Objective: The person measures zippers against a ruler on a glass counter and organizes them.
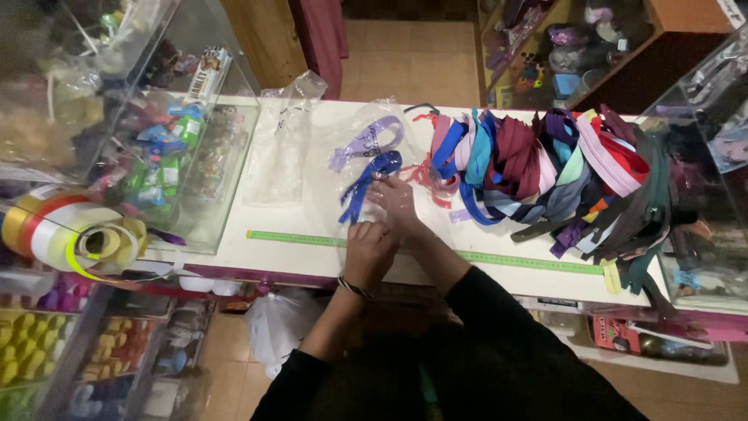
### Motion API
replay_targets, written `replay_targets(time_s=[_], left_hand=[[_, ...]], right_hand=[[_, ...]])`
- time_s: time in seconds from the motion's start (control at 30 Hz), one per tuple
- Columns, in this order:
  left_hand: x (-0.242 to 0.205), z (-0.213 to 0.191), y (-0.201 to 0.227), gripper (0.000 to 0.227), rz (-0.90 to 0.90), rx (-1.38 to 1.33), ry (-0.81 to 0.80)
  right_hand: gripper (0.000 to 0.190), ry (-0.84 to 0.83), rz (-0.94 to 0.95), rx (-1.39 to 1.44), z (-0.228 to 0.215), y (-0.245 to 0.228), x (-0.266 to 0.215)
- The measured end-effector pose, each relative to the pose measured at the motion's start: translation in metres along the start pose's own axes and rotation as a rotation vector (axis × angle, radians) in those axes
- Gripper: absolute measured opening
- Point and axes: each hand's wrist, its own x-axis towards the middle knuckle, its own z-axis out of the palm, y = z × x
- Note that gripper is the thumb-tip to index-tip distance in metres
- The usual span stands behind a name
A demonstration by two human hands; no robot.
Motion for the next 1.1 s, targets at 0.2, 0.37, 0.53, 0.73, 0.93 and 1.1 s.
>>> replay_targets(time_s=[0.2,0.37,0.53,0.73,0.93,1.1], left_hand=[[-0.004,-0.040,0.006,0.013,-0.079,0.009,-0.057],[-0.036,-0.043,-0.003,0.026,-0.192,0.051,-0.132],[-0.042,-0.061,-0.017,0.065,-0.349,0.081,-0.221],[-0.047,-0.081,-0.066,0.099,-0.750,-0.264,-0.310],[-0.053,-0.052,-0.160,0.076,-0.797,-0.005,-0.404],[-0.074,-0.031,-0.196,0.081,-0.870,0.224,-0.756]], right_hand=[[0.043,-0.107,0.072,-0.028,0.033,0.040,0.069],[0.082,-0.410,-0.283,-0.939,-0.010,0.143,0.135],[0.069,-0.490,-0.601,-1.625,-0.004,0.114,0.102],[0.077,-0.472,-0.461,-1.544,-0.004,0.054,0.019],[0.082,-0.254,-0.394,-1.963,0.033,-0.017,-0.023],[0.079,-0.204,-0.346,-2.031,0.040,-0.006,-0.011]])
